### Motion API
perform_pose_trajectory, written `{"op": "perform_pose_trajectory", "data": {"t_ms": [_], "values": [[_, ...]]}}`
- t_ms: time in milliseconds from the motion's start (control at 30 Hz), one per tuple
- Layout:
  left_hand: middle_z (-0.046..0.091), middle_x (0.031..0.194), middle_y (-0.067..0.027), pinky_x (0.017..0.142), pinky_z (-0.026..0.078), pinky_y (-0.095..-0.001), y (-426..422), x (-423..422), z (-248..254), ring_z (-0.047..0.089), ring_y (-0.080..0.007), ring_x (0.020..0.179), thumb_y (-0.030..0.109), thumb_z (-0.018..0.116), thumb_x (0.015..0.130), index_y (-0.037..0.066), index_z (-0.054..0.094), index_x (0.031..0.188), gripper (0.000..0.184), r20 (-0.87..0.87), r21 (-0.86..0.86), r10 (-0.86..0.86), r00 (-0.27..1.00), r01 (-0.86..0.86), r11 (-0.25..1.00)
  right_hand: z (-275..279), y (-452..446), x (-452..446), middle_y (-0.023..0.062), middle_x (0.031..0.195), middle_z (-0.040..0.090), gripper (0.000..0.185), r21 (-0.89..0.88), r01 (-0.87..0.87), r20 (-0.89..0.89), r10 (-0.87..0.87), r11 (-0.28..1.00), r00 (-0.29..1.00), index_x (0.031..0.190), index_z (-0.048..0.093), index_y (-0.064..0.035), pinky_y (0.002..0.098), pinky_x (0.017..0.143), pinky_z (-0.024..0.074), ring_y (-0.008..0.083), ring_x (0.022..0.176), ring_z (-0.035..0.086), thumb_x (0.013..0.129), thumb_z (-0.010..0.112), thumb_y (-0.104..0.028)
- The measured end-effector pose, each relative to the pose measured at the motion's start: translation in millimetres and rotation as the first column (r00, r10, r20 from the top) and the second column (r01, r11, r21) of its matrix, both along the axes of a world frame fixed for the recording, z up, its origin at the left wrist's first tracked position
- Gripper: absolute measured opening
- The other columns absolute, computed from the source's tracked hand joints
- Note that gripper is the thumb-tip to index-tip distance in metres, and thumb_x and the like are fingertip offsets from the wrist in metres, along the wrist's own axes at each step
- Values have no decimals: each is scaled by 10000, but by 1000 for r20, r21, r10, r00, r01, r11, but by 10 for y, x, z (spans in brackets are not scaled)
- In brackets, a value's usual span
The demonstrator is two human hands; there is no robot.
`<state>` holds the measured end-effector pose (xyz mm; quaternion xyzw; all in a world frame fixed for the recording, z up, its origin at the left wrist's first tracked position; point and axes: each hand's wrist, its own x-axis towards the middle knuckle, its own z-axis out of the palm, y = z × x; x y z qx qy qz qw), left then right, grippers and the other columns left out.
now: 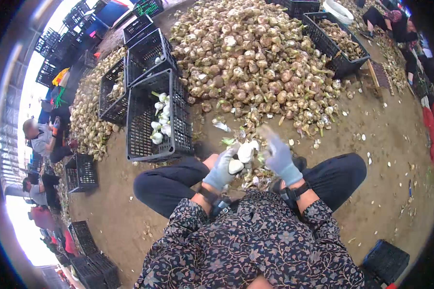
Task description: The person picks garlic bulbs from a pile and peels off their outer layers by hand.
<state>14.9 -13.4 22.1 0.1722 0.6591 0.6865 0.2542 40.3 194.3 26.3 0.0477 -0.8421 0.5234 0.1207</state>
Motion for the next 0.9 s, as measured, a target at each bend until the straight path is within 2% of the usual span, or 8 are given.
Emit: {"op": "perform_pose_trajectory", "data": {"t_ms": [67, 333, 433, 533, 667, 733, 800, 900], "values": [[647, 909, -59, 563, 495, -224, 79, 32, 224, 618, -104, 692, 310, 384, 1002, 23, 574, 1139, 370, 438, 133, 124, 890, -200, 971, 279, -121, 21, 163, 1296, 527, 524, 212, -52, -107, 76, 976, 991, 1261, 550, -127, 395, 876, 490, 334, 1126, 550, 745, 546, -35], [654, 954, -94, 624, 551, -268, -25, -173, -71, 651, -173, 737, 385, 431, 980, 24, 553, 1155, 420, 762, 542, -209, 613, -426, 725, 489, -375, 245, 134, 855, 667, 287, 553, -80, 319, -122, 829, 940, 1044, 664, -122, 457, 690, 500, 364, 778, 635, 798, 583, -245], [659, 991, -87, 638, 565, -312, 13, -268, 135, 660, -201, 778, 410, 448, 965, 55, 552, 1177, 426, 762, 465, -28, 647, -517, 719, 626, -367, 328, 142, 824, 663, 315, 166, -428, 283, 372, 889, 884, 1010, 664, -67, 367, 656, 494, 301, 686, 635, 797, 665, -299], [661, 1012, -59, 609, 560, -306, -135, -395, 61, 659, -201, 774, 446, 487, 937, 85, 558, 1184, 444, 772, 482, -73, 631, -507, 715, 830, -207, 170, 141, 875, 676, 374, 2, -532, 502, 460, 847, 733, 1067, 649, -51, 347, 681, 505, 260, 709, 646, 810, 662, -323], [658, 990, -60, 607, 559, -310, -715, -774, 16, 654, -196, 783, 387, 542, 906, 79, 569, 1139, 387, 790, 440, 254, 558, -805, 399, 817, 150, 56, 170, 1189, 598, 540, 580, -326, 351, 132, 747, 927, 1252, 548, -80, 344, 904, 461, 299, 1060, 589, 823, 648, -394], [642, 944, -99, 717, 572, -365, -1228, -1049, 102, 650, -246, 817, 418, 568, 864, 52, 572, 1118, 446, 753, 655, 61, 655, -755, 25, 920, 494, -147, 173, 1272, 544, 554, 441, -283, 251, 185, 852, 950, 1290, 515, -97, 370, 975, 424, 327, 1165, 527, 817, 661, -346], [634, 879, -95, 786, 559, -440, -1501, -1335, 338, 645, -294, 807, 512, 487, 891, 19, 572, 1078, 535, 838, 459, 384, 388, -882, -110, 1296, 712, -279, 174, 1254, 557, 554, 391, -115, 149, 60, 913, 987, 1310, 494, -89, 365, 955, 445, 306, 1131, 555, 812, 661, -266], [636, 813, -115, 739, 564, -401, -1580, -1867, 317, 627, -283, 748, 443, 488, 920, 37, 584, 931, 417, 717, 397, 509, 476, -879, 264, 1580, 1027, -491, 137, 1226, 577, 546, -56, 44, 248, -28, 997, 968, 1318, 488, -64, 321, 840, 504, 245, 1070, 579, 814, 662, -179]]}}
